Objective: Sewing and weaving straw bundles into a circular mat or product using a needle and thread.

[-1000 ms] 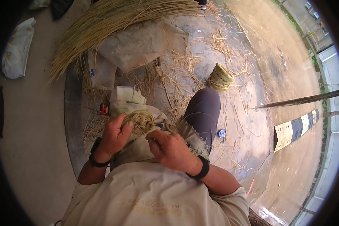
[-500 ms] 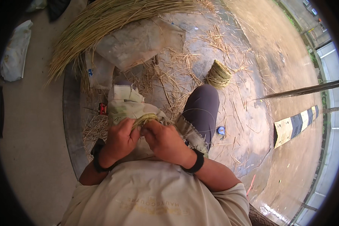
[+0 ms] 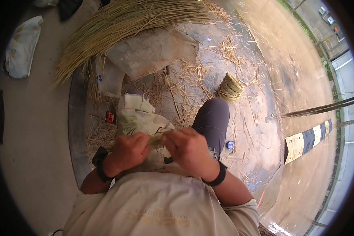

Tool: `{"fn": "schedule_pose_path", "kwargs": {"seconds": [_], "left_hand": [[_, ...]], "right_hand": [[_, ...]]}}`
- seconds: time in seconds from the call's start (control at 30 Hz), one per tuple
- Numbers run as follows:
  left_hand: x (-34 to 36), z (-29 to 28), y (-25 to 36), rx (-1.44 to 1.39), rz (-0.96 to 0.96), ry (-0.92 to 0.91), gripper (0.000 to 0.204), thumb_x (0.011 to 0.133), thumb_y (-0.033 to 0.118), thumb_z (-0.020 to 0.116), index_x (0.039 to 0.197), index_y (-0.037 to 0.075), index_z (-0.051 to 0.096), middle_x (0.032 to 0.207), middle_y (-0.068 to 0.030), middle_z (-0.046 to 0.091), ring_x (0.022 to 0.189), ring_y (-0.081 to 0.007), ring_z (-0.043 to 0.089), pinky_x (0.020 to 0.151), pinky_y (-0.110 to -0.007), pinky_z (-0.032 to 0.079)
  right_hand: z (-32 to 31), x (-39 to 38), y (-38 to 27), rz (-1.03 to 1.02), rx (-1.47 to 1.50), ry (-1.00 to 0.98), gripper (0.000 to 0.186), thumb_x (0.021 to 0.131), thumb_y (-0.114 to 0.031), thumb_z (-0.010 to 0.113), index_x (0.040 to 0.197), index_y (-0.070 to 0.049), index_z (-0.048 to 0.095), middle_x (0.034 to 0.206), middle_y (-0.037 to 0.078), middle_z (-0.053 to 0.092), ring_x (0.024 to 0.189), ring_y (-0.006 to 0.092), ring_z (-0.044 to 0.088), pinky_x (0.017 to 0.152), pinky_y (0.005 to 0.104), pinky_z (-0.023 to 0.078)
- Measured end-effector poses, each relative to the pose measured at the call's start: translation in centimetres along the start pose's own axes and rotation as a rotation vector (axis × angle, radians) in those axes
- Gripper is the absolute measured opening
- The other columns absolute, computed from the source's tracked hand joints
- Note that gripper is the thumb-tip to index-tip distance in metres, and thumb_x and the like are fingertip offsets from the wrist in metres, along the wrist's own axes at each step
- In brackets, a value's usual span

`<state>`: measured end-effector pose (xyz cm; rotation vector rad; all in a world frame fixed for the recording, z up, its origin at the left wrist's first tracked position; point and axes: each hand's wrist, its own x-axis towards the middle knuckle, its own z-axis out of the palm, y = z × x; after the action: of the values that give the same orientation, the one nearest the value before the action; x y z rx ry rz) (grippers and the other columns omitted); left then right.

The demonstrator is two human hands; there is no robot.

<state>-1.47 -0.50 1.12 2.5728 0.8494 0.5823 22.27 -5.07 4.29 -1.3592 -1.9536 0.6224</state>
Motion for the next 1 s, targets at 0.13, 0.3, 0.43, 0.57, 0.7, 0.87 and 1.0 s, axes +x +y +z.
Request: {"fn": "schedule_pose_path", "kwargs": {"seconds": [0.13,0.3,0.43,0.57,0.7,0.87,1.0], "left_hand": [[0.7,0.3,1.5,0.048,0.160,-0.044,0.013,0.089,0.015,0.070,0.090,0.008,0.060,0.078,-0.0075,0.060,0.065,-0.0266,0.067,0.058,-0.042,0.055],[0.5,0.3,1.8,0.025,0.166,-0.059,0.012,0.084,0.015,0.073,0.088,0.008,0.064,0.078,-0.0073,0.063,0.063,-0.0276,0.067,0.057,-0.041,0.056],[0.2,0.2,2.1,-0.010,0.147,-0.078,0.013,0.084,0.017,0.074,0.089,0.008,0.065,0.078,-0.0080,0.063,0.064,-0.0281,0.067,0.057,-0.041,0.056],[-0.6,0.3,0.2,0.010,0.099,-0.118,0.011,0.085,0.017,0.073,0.089,0.010,0.066,0.086,-0.0091,0.065,0.072,-0.0292,0.068,0.059,-0.042,0.056],[-1.8,-3.4,-4.0,0.205,0.007,-0.230,0.011,0.093,0.017,0.067,0.095,0.008,0.061,0.083,-0.0130,0.065,0.070,-0.0353,0.068,0.061,-0.049,0.054],[-5.6,-10.5,-11.5,0.355,-0.397,-0.083,0.012,0.100,0.018,0.061,0.101,0.006,0.060,0.089,-0.0197,0.068,0.079,-0.0448,0.067,0.065,-0.054,0.053],[-9.5,-15.1,-16.2,0.618,-0.542,-0.126,0.013,0.100,0.019,0.061,0.101,0.006,0.060,0.094,-0.0192,0.070,0.083,-0.0450,0.067,0.070,-0.055,0.053]], "right_hand": [[2.3,0.9,1.4,0.043,-0.033,-0.103,0.008,0.095,-0.009,0.069,0.099,-0.003,0.072,0.082,0.015,0.069,0.075,0.0373,0.067,0.068,0.0396,0.054],[1.9,2.8,2.3,0.316,0.426,-0.075,0.011,0.099,-0.010,0.065,0.101,-0.001,0.071,0.083,0.014,0.071,0.075,0.0306,0.069,0.065,0.0387,0.053],[2.4,1.4,1.9,0.197,0.529,0.009,0.016,0.102,-0.009,0.064,0.111,0.001,0.071,0.088,0.015,0.070,0.077,0.0243,0.070,0.070,0.0349,0.055],[0.3,0.5,0.4,0.283,1.152,0.092,0.024,0.106,-0.013,0.061,0.121,0.005,0.067,0.094,0.011,0.069,0.078,0.0230,0.072,0.073,0.0339,0.059],[-6.6,-2.1,-0.2,0.104,1.311,-0.029,0.022,0.104,-0.010,0.060,0.116,0.008,0.067,0.099,0.014,0.071,0.073,0.0201,0.071,0.057,0.0339,0.058],[-11.6,-6.7,2.0,0.134,-0.381,-0.038,0.013,0.092,-0.003,0.068,0.103,-0.003,0.076,0.091,0.014,0.075,0.068,0.0296,0.072,0.059,0.0377,0.056],[-20.3,-14.4,11.2,0.550,-0.582,0.355,0.022,0.105,-0.017,0.057,0.100,-0.001,0.070,0.080,0.024,0.068,0.066,0.0356,0.069,0.060,0.0426,0.051]]}}
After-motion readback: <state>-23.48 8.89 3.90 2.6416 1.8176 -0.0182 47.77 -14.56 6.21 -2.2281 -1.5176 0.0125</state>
